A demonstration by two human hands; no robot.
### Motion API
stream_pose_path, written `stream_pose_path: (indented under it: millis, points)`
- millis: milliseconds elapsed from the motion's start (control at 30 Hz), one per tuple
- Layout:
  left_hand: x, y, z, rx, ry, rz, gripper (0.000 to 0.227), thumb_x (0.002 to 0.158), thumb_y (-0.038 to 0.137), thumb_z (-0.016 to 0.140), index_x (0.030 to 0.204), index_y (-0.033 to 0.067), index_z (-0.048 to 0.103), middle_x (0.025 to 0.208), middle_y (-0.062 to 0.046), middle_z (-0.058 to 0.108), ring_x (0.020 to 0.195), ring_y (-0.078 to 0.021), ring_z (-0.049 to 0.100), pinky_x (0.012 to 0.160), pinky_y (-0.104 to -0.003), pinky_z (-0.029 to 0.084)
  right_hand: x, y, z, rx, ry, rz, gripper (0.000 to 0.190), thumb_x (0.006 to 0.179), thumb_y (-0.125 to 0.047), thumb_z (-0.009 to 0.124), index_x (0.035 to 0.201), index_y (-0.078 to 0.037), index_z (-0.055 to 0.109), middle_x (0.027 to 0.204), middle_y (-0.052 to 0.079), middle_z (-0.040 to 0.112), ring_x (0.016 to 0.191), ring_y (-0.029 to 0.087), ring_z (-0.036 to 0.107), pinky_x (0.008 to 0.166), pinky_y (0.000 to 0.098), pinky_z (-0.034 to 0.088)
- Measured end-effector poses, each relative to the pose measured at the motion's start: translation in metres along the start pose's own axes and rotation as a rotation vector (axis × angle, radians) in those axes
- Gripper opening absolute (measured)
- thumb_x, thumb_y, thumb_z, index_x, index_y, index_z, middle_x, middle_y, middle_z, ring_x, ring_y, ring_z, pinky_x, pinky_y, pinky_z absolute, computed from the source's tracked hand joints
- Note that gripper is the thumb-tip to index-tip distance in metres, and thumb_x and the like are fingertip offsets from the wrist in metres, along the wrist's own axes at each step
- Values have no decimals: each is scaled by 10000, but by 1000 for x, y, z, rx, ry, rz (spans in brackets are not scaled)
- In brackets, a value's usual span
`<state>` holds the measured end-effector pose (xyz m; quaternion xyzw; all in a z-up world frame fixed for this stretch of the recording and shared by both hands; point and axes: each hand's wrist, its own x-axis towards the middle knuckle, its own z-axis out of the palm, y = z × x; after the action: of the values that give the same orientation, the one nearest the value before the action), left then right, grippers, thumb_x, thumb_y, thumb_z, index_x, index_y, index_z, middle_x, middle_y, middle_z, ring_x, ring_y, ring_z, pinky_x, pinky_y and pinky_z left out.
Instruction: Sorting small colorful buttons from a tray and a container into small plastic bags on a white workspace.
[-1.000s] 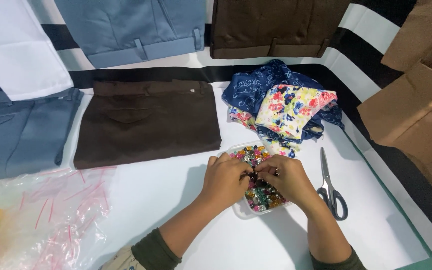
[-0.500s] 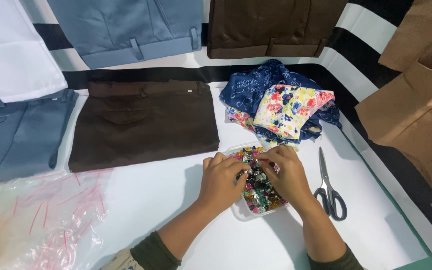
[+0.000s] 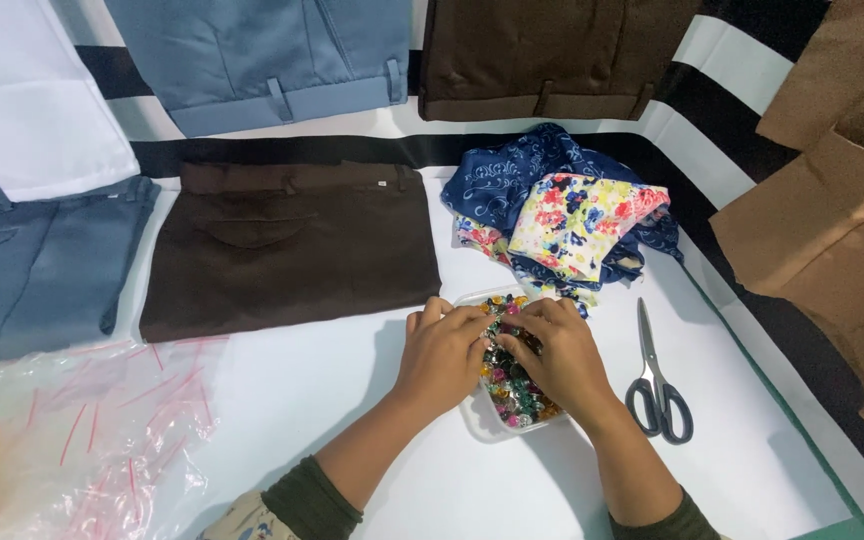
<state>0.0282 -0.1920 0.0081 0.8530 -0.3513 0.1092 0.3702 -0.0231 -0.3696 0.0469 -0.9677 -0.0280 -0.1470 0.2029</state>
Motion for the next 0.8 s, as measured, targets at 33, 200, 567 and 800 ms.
stream_pose_path:
  millis: [33, 200, 567, 800]
  points:
    - [0, 1, -1, -3, -2, -3, 274, 948, 129, 640, 1197, 109, 753, 1128, -63, 709, 1072, -230, 499, 935, -424, 343, -1, 1, 0, -1, -4, 2, 256, 915, -227, 750, 1134, -100, 788, 1024, 136, 735, 994, 277, 624, 874, 396, 533]
    - [1, 4, -4, 21, -14, -6, 260, 916, 158, 680, 1154, 107, 770, 1111, -73, 722, 1051, -221, 491, 918, -424, 352, 0, 4, 4, 27, -13, -11, 175, 873, -155, 781, 1041, -115, 809, 964, 95, 745, 972, 255, 633, 845, 369, 519]
    - [-2, 5, -2, -50, 8, 22, 278, 864, 152, 733, 1139, 138, 771, 996, -54, 755, 982, -221, 533, 948, -433, 349, -1, 14, 10, 94, 31, -54, 145, 874, -93, 764, 1011, -113, 807, 935, 93, 778, 945, 262, 686, 832, 358, 541]
    - [-8, -2, 11, -66, 35, 85, 235, 854, 120, 737, 1080, 165, 778, 871, -12, 746, 913, -196, 551, 958, -438, 331, -5, -6, -22, 289, -17, -20, 165, 859, 8, 724, 981, -54, 817, 905, 141, 820, 877, 326, 730, 818, 400, 570]
